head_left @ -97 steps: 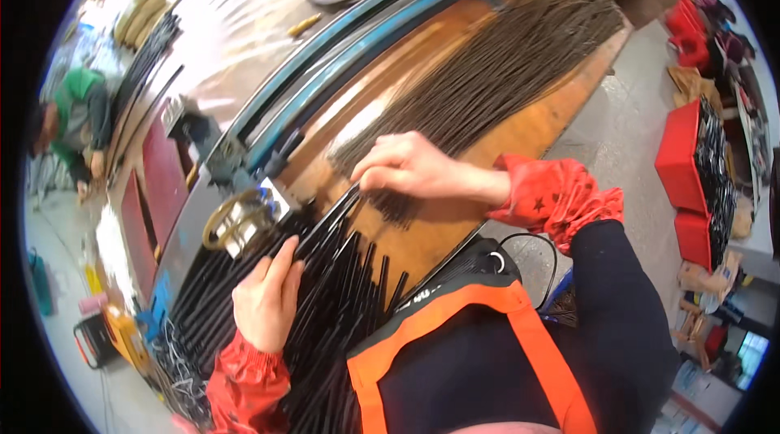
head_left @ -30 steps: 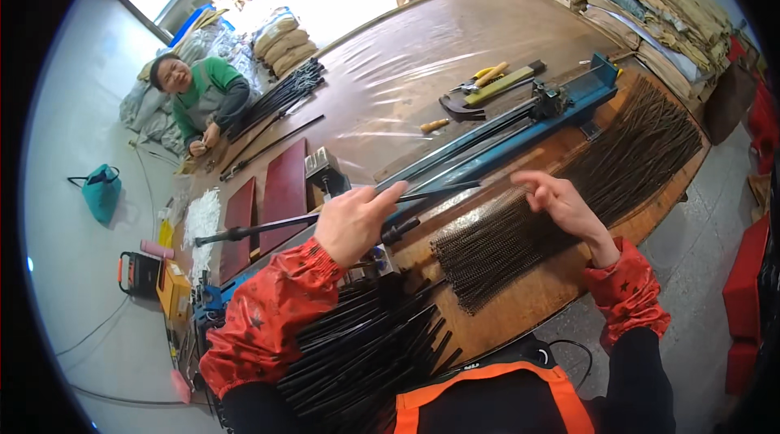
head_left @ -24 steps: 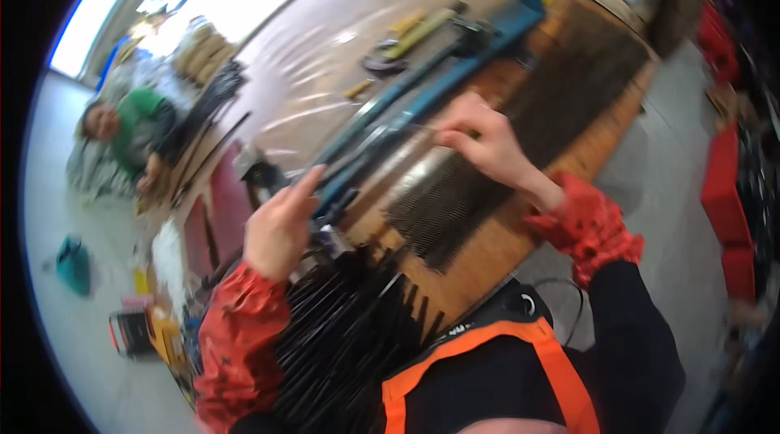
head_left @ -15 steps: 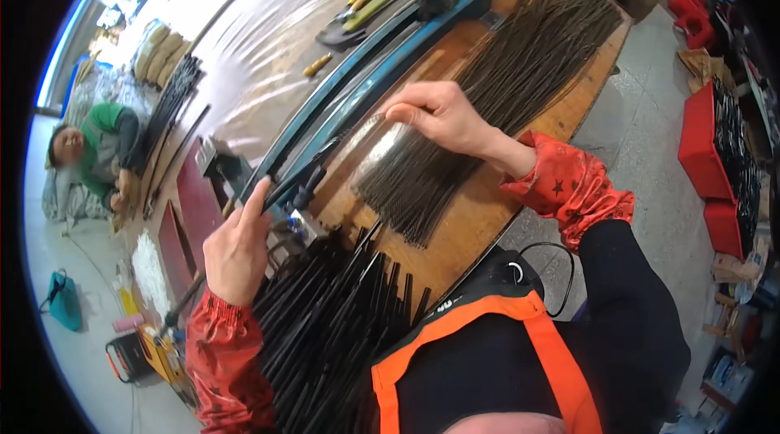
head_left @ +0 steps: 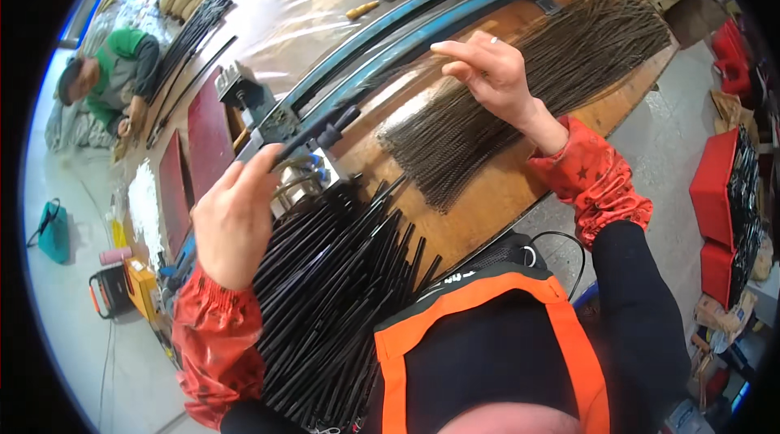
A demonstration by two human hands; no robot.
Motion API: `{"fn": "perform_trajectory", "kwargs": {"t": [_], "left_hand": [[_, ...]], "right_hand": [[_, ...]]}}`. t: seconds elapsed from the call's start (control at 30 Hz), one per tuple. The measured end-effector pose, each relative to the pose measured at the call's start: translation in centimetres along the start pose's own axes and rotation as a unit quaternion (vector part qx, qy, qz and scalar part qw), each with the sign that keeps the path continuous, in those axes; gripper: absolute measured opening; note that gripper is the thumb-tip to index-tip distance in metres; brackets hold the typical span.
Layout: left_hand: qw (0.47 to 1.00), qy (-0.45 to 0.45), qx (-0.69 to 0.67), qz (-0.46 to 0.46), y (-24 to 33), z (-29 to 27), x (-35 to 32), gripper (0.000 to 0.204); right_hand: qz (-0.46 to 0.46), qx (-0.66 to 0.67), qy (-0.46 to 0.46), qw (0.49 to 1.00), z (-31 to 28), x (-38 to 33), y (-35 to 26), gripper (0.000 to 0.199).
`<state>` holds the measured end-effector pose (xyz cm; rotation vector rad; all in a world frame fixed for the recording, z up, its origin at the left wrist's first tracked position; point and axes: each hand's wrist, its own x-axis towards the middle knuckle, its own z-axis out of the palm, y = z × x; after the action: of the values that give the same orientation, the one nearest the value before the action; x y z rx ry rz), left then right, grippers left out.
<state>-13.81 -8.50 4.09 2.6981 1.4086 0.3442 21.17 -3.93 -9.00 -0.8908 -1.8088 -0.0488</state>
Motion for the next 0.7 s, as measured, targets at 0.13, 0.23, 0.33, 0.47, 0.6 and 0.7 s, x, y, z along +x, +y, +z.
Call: {"fn": "perform_trajectory", "kwargs": {"t": [0.13,0.23,0.33,0.47,0.6,0.7], "left_hand": [[0.997,-0.006,0.043,0.059,1.0,1.0,0.6,0.038],[0.998,-0.007,0.047,0.044,1.0,0.8,0.5,0.037],[0.998,-0.005,0.034,0.06,1.7,1.6,0.5,0.034],[0.994,0.082,0.049,0.06,-2.1,1.0,-0.8,0.024],[0.973,0.192,0.12,-0.037,-8.1,-3.8,-1.7,0.017],[0.962,0.253,0.1,-0.031,-9.2,-4.7,-0.6,0.02]], "right_hand": [[-0.136,0.012,-0.018,0.991,1.8,1.0,-3.1,0.031],[-0.057,0.031,0.02,0.998,1.0,0.4,-0.8,0.032],[-0.093,0.037,0.027,0.995,3.9,0.4,-3.5,0.042],[-0.062,0.006,-0.006,0.998,2.1,0.5,-1.1,0.032],[0.043,-0.128,-0.04,0.99,1.0,-1.8,4.4,0.02],[0.163,-0.027,-0.103,0.981,3.6,-0.3,3.8,0.017]]}}
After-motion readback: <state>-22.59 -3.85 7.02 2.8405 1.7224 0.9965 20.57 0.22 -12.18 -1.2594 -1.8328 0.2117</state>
